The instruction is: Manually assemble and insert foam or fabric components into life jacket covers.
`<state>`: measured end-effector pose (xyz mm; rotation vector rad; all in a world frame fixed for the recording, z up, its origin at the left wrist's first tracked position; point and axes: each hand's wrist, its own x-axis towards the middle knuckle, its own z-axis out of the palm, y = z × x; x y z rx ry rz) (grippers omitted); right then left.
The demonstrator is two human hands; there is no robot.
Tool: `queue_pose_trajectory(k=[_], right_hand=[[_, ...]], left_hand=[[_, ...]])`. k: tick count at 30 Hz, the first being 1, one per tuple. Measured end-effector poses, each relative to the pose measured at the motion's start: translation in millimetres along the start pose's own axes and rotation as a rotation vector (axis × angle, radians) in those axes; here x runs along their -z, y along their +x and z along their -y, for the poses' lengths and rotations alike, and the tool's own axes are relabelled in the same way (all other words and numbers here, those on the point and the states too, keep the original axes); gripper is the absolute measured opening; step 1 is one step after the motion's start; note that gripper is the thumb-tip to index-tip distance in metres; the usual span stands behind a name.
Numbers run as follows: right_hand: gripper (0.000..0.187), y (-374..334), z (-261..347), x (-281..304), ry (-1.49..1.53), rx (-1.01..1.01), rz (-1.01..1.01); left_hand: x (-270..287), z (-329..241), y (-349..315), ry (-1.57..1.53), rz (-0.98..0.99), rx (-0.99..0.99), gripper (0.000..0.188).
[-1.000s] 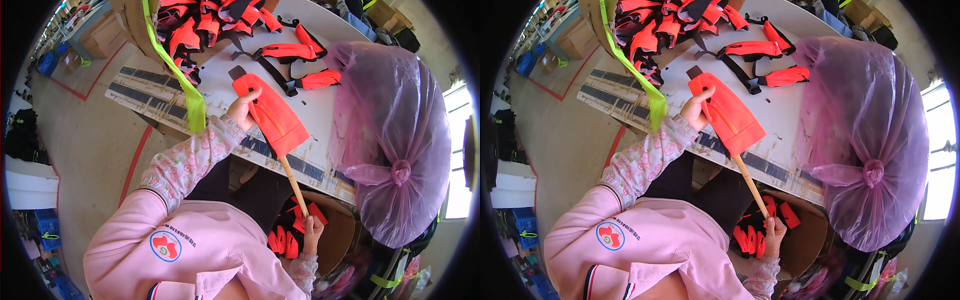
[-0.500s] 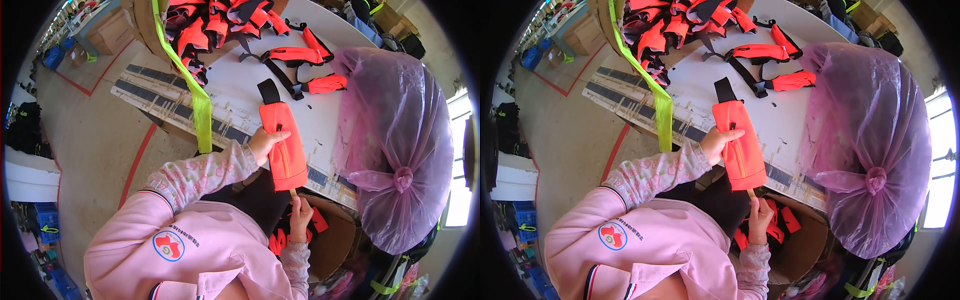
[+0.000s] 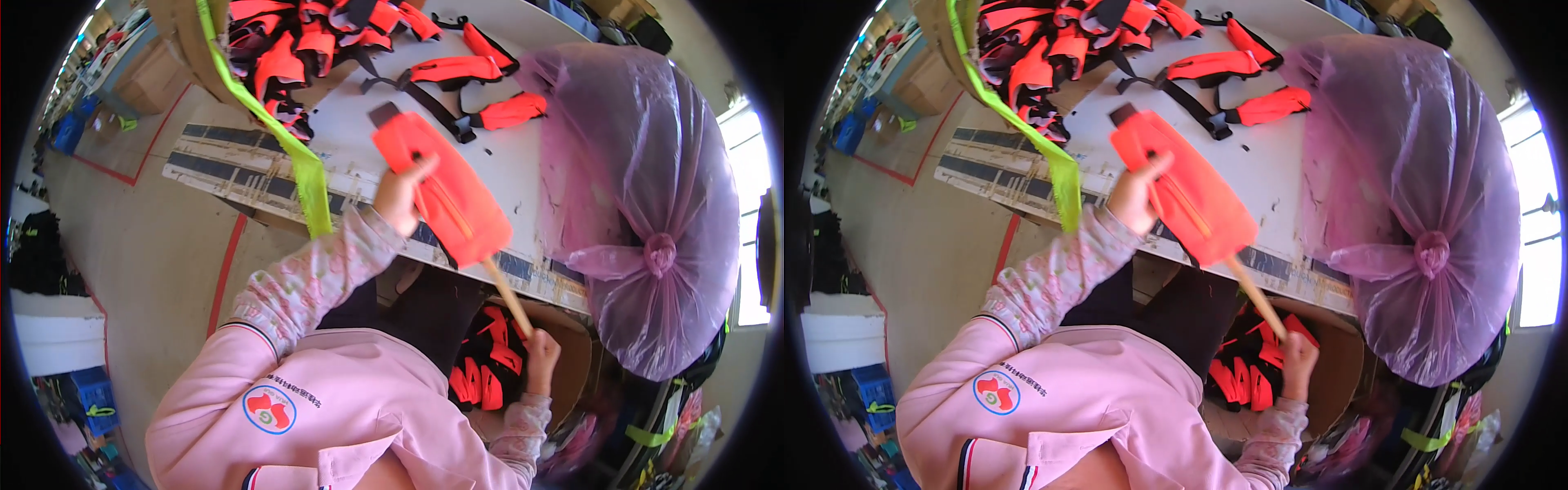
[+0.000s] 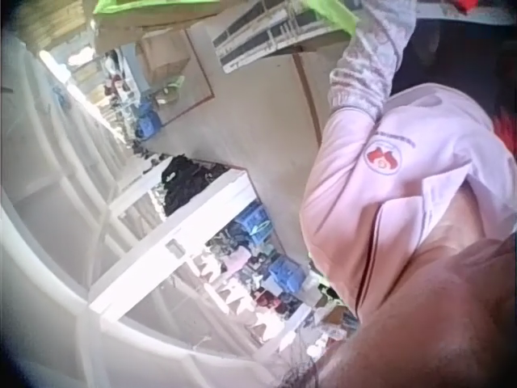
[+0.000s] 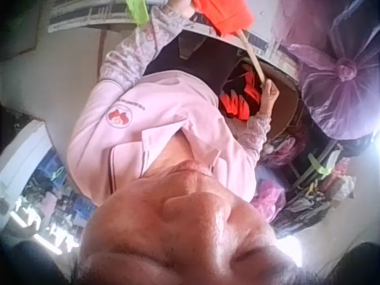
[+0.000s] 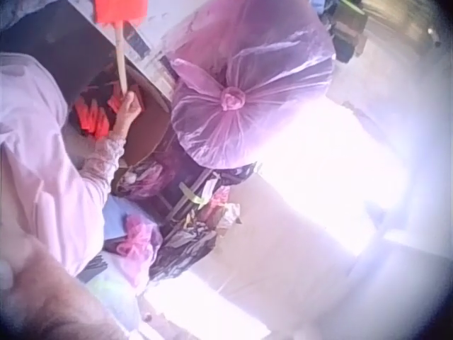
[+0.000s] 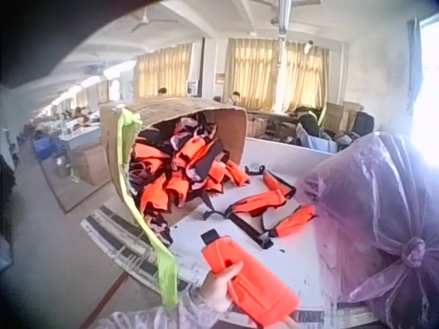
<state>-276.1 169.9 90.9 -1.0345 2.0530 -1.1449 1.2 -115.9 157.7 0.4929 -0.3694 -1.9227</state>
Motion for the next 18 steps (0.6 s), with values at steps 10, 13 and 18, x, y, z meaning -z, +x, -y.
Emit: queue_pose_trajectory(k=[10,13,18], right_hand=[[0.043,-24.5,20.8,107.9,0.162,0.013,-0.772],[0.038,-18.8,21.0,98.4,0.019,0.064,-0.521],[0.032,29.0,13.5,36.3,-0.067,-0.006,-0.274]], left_hand=[[-42.3,106.1,-65.5,0.880,1.028,0.482,0.040],[-22.8,94.8,-19.0,1.170,0.798,0.524,0.026],[50.9,52.3,136.1,1.307,0.107,-0.217,0.025]])
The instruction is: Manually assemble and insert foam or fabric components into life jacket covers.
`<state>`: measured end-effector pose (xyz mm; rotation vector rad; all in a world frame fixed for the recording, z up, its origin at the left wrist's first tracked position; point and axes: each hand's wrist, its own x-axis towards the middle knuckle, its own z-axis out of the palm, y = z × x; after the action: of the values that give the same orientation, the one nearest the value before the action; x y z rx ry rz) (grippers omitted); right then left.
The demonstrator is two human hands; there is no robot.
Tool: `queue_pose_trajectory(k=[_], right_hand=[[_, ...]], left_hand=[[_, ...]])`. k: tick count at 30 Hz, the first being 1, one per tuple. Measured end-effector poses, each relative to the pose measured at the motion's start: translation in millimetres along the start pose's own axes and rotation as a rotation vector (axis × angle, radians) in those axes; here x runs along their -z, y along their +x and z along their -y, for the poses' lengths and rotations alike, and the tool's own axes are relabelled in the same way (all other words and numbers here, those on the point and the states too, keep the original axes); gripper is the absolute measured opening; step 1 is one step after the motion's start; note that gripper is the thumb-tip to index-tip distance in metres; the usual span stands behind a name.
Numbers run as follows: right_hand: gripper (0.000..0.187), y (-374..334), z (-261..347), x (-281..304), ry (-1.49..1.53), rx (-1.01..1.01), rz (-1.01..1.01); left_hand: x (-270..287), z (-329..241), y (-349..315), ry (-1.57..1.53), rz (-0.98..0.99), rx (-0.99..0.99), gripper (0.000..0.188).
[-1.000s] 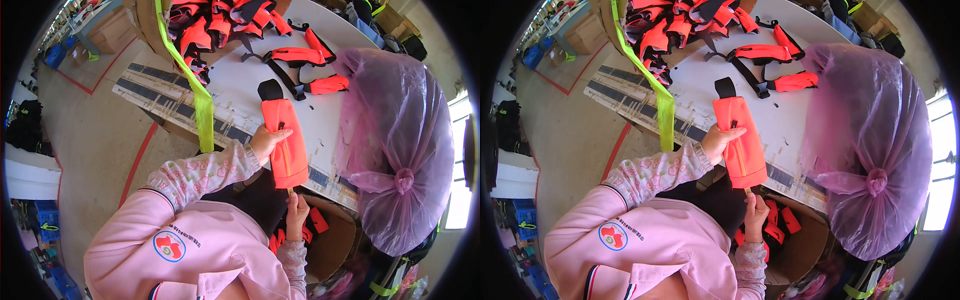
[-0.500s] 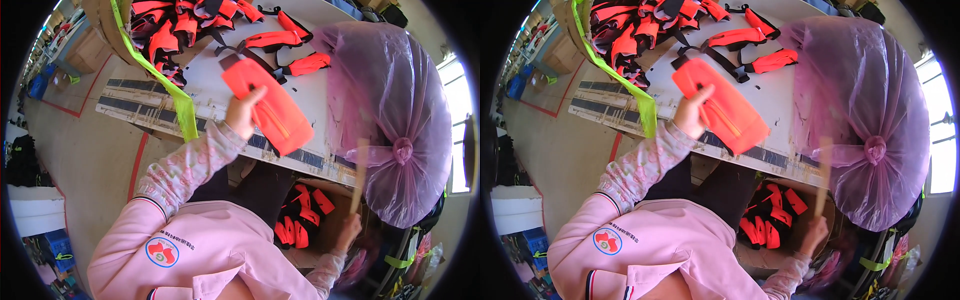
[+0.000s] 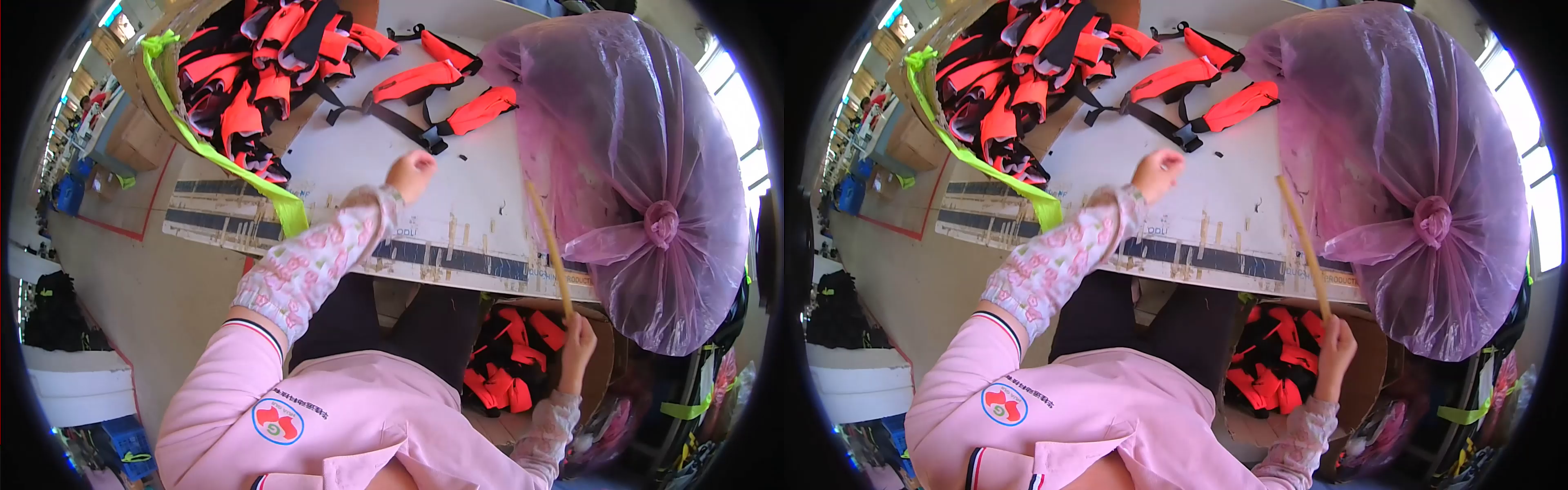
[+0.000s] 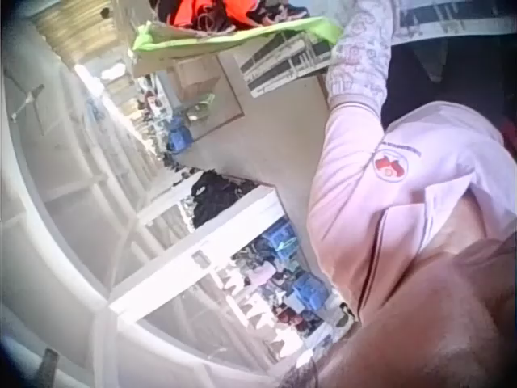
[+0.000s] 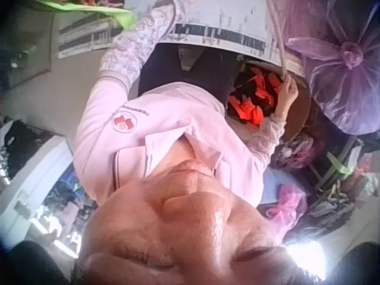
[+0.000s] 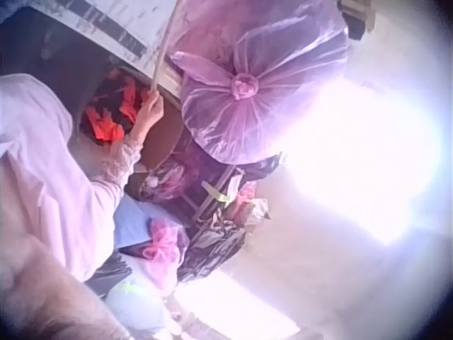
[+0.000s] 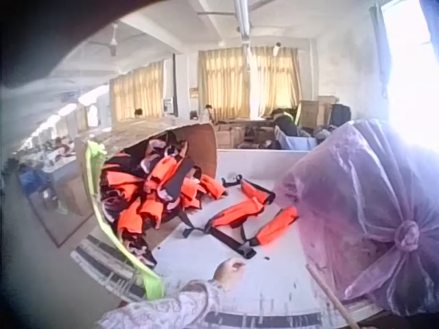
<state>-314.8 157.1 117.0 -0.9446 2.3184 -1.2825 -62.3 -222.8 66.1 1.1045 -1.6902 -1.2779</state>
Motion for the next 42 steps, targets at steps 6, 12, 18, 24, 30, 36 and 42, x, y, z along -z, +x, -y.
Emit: queue_pose_trajectory(k=[6,12,18,24,30,36,42], right_hand=[[0.021,55.0,0.4,-84.0,-0.332,0.218,-0.073],[0.017,69.1,46.2,-120.1,-0.569,0.587,-0.223],[0.033,63.7,77.8,-157.1,-0.038,0.330,0.116],[0.059,42.0,100.4,-202.3,0.175,0.157,0.650],[0.051,23.2,92.3,-200.2,-0.056,0.413,0.573],[0.052,5.0,114.8,-199.3,-0.170,0.366,0.554],[0.058,20.7,104.3,-208.8,-0.050,0.414,0.576]], left_hand=[[5.4,8.2,82.5,0.194,0.017,0.147,0.066],[-10.7,43.8,81.0,0.328,-0.070,-0.106,0.037],[-31.1,-17.2,-67.4,-0.092,0.512,0.048,0.027],[2.5,-67.6,-132.1,-0.092,0.938,0.060,0.015],[51.9,-27.7,-12.8,0.434,-0.078,-0.184,0.041],[57.1,-27.8,35.2,0.957,0.115,-0.134,0.087],[80.9,-34.0,48.2,1.120,0.150,-0.014,0.082]])
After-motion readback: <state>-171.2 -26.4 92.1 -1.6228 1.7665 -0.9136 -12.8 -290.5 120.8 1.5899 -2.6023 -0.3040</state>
